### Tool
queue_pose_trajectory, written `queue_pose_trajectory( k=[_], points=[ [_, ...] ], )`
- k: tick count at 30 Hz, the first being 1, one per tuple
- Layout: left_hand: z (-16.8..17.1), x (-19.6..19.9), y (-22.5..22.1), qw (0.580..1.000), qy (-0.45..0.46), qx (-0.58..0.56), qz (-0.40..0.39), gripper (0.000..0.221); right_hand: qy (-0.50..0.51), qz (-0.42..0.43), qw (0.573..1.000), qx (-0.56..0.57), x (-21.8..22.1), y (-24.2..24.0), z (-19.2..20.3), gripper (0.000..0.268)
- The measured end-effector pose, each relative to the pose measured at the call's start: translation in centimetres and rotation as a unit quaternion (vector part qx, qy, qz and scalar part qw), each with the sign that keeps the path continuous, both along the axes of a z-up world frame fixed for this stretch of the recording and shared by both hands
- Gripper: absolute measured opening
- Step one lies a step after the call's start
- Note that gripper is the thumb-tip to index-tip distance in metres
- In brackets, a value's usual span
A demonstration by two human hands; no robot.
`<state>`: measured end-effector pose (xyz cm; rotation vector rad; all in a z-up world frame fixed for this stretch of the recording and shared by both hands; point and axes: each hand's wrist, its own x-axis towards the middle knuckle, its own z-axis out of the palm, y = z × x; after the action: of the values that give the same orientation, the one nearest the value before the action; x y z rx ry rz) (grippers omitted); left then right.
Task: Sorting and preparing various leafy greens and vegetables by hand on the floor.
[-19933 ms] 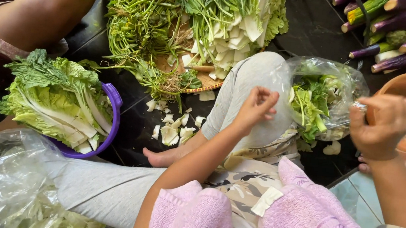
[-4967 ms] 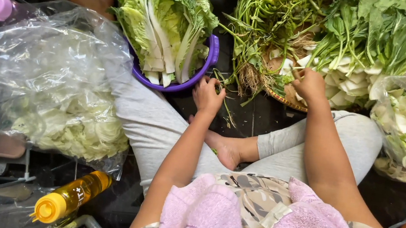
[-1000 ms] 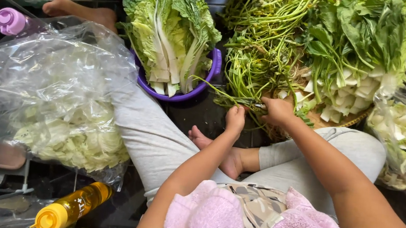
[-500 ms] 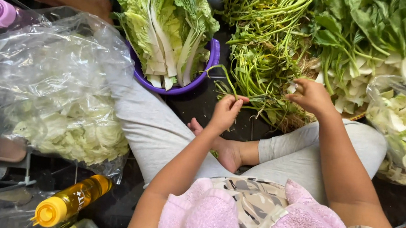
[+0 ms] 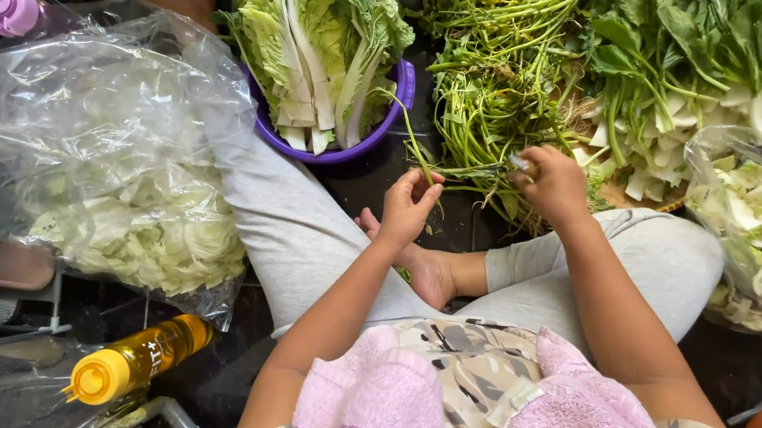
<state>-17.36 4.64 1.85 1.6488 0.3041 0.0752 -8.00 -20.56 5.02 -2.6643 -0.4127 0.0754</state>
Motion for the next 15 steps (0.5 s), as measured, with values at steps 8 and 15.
queue_pose_trajectory(
  k=[8,15],
  points=[
    [4.8,0.6,-1.1,0.988,-0.090,0.112,-0.052,0.030,0.120,-0.053,0.982,0.135,0.3,3.5,5.0,0.020],
    [2.1,3.7,-5.1,0.901,-0.154,0.372,-0.158,0.019,0.200,0.001,0.912,0.359,-0.3,4.7,7.4,0.013]
  ],
)
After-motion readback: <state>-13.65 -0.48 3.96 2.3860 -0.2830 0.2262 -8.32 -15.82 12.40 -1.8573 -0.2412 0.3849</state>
